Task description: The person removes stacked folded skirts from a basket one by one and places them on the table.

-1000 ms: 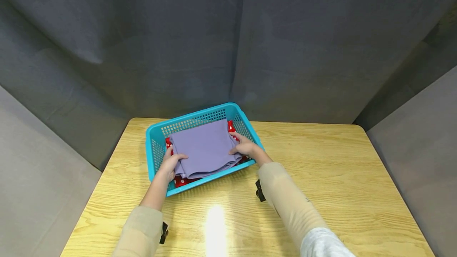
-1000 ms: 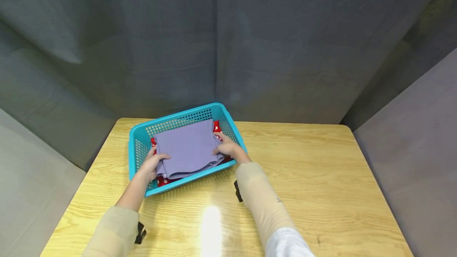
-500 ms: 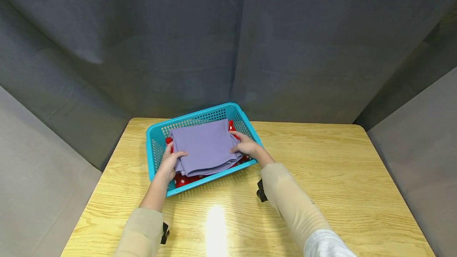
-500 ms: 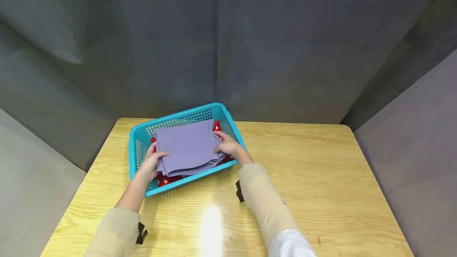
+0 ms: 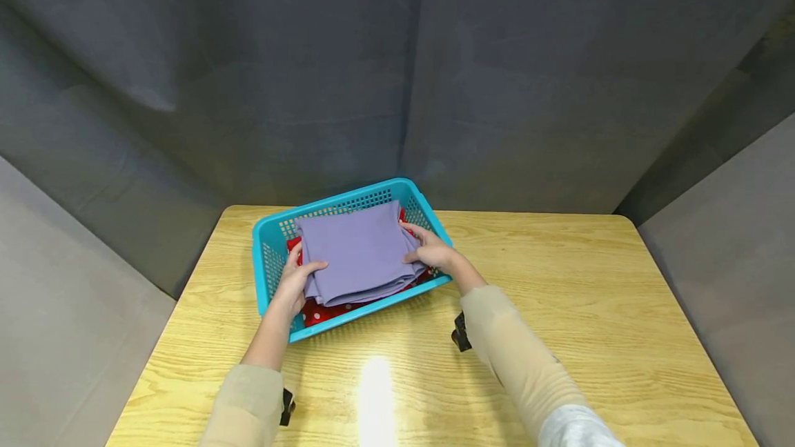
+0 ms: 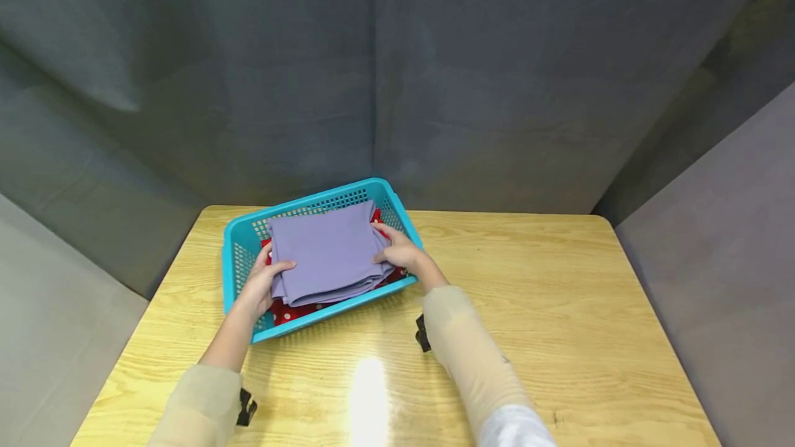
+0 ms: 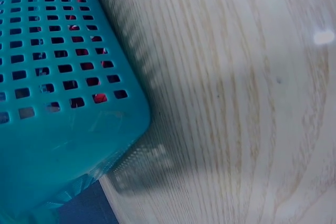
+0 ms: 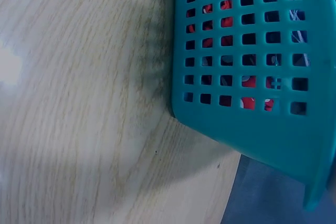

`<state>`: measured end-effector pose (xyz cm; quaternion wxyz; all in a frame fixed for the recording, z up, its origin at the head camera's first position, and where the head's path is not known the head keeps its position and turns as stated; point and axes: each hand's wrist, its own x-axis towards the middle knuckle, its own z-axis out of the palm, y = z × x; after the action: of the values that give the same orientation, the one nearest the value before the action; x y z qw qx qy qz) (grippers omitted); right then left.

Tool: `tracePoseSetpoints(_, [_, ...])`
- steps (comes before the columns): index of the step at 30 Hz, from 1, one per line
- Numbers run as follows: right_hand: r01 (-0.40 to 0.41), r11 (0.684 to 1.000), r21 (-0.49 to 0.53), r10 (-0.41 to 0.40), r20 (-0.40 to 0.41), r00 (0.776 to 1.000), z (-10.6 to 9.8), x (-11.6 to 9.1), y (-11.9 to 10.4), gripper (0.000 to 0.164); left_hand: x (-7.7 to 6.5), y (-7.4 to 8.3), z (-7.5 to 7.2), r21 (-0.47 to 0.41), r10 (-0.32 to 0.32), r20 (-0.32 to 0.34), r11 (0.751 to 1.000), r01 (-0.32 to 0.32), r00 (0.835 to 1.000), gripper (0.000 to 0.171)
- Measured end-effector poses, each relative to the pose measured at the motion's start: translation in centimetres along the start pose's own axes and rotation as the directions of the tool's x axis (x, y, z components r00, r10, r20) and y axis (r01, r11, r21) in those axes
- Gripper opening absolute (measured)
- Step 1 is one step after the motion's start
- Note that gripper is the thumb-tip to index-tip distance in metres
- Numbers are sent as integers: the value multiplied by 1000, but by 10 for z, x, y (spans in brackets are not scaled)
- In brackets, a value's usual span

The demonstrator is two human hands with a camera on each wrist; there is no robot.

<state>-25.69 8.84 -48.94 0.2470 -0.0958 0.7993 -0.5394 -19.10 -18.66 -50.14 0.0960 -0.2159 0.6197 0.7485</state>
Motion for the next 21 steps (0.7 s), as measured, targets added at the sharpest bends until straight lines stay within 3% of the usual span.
tracePoseSetpoints(13, [66, 998, -19, -66, -2, 998, -7, -12, -8, 76, -7, 2, 2, 6, 52, 30, 999, -52, 998, 80])
tracePoseSetpoints(21, [88, 995, 37, -88, 17, 996, -15, -22, -13, 75, -10, 8, 9, 37, 86, 35, 995, -87, 996, 77])
